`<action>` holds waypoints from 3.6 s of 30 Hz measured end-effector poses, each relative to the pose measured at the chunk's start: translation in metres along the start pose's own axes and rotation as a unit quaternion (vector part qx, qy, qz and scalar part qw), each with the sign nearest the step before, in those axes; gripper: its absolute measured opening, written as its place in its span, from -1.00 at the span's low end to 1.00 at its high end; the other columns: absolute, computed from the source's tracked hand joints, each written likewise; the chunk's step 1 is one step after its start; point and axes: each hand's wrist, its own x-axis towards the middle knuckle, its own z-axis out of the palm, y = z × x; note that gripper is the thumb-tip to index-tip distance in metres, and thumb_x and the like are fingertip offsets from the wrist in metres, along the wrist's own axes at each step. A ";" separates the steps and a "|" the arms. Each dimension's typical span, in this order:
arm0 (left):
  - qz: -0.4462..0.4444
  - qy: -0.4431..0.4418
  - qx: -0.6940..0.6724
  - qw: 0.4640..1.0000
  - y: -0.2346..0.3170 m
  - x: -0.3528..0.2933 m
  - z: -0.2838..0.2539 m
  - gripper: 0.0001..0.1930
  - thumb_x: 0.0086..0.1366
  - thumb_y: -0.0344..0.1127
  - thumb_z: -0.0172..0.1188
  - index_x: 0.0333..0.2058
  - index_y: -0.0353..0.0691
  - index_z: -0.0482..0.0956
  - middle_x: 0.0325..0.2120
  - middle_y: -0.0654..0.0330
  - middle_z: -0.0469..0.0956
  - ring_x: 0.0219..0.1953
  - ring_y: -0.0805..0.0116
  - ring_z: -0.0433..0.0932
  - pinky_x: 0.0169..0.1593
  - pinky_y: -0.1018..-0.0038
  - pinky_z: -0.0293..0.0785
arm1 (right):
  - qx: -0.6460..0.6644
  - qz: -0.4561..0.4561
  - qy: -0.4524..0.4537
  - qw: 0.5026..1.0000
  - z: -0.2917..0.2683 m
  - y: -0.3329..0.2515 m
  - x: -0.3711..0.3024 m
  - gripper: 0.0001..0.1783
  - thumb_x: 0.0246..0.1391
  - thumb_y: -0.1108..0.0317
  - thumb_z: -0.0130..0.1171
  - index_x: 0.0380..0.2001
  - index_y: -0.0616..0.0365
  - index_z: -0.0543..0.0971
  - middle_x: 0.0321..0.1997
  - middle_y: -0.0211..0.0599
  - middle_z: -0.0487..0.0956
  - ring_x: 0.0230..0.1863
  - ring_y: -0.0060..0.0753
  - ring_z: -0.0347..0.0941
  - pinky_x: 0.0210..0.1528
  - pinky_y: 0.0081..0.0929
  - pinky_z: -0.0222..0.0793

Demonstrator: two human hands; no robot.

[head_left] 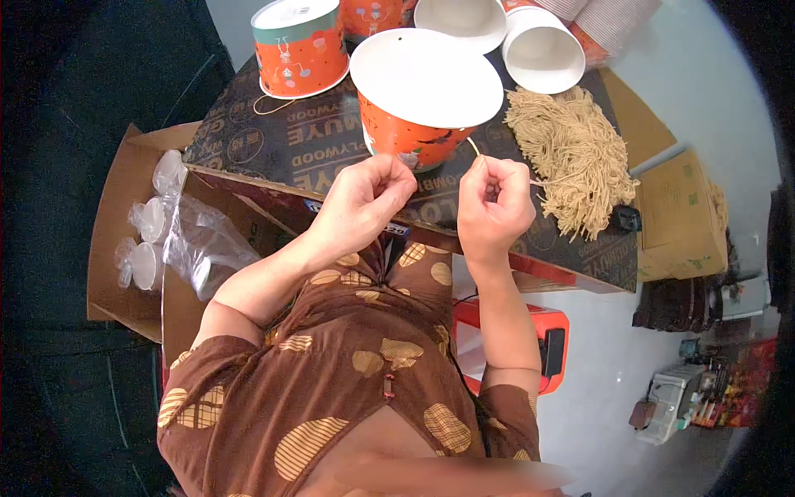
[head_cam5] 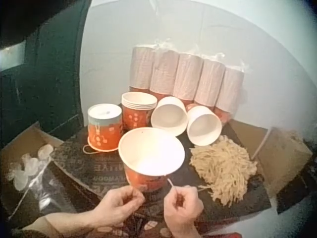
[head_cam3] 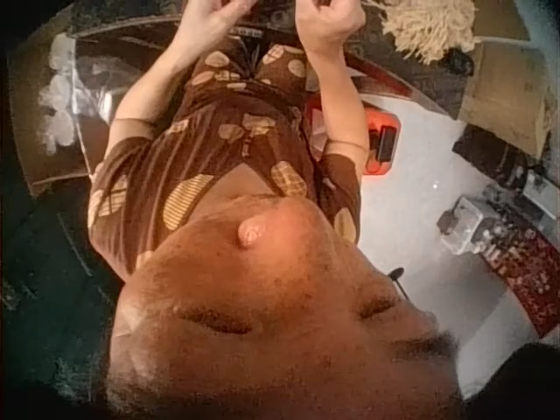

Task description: Attach handles to paper buckets by threading string through pre-punched holes.

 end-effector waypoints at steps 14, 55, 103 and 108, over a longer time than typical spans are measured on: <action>0.014 -0.014 0.010 1.000 -0.009 -0.001 -0.008 -0.88 0.33 -0.36 0.11 -0.34 -0.29 0.48 -0.52 0.41 0.43 -0.49 0.68 0.34 -0.43 0.68 0.28 | -0.015 -0.030 -0.003 0.999 0.013 0.006 0.006 -0.83 -0.04 0.64 0.22 -0.48 0.19 0.43 -0.65 -0.44 0.39 -0.69 -0.65 0.31 -0.62 -0.64 0.26; 0.196 0.068 0.330 0.921 0.002 0.019 0.001 -0.86 0.24 -0.45 0.06 -0.36 -0.43 0.52 -0.48 -0.17 0.56 -0.37 -0.14 0.58 -0.27 0.16 0.48 | 0.200 0.477 -0.088 0.852 0.012 -0.008 -0.014 -0.75 0.13 0.42 0.10 -0.62 0.23 0.43 -0.65 -0.34 0.47 -0.78 -0.66 0.24 -0.79 -0.64 0.09; -0.063 -0.110 0.032 0.991 -0.034 0.078 0.066 -0.89 0.24 -0.48 0.01 -0.47 -0.36 0.42 -0.60 0.23 0.47 -0.66 0.56 0.41 -0.63 0.62 0.35 | -0.117 0.414 -0.301 0.851 -0.054 0.026 0.011 -0.72 0.08 0.32 0.06 -0.54 0.34 0.55 -0.68 -0.07 0.53 -0.68 -0.17 0.50 -0.56 -0.22 0.38; -0.080 -0.121 0.031 0.989 -0.034 0.075 0.062 -0.87 0.27 -0.46 -0.01 -0.46 -0.35 0.41 -0.60 0.22 0.47 -0.66 0.55 0.42 -0.63 0.60 0.37 | -0.215 0.174 -0.357 0.892 -0.064 0.002 -0.023 -0.88 0.03 0.37 0.16 -0.47 0.20 0.51 -0.52 -0.03 0.54 -0.45 0.08 0.51 -0.42 -0.15 0.39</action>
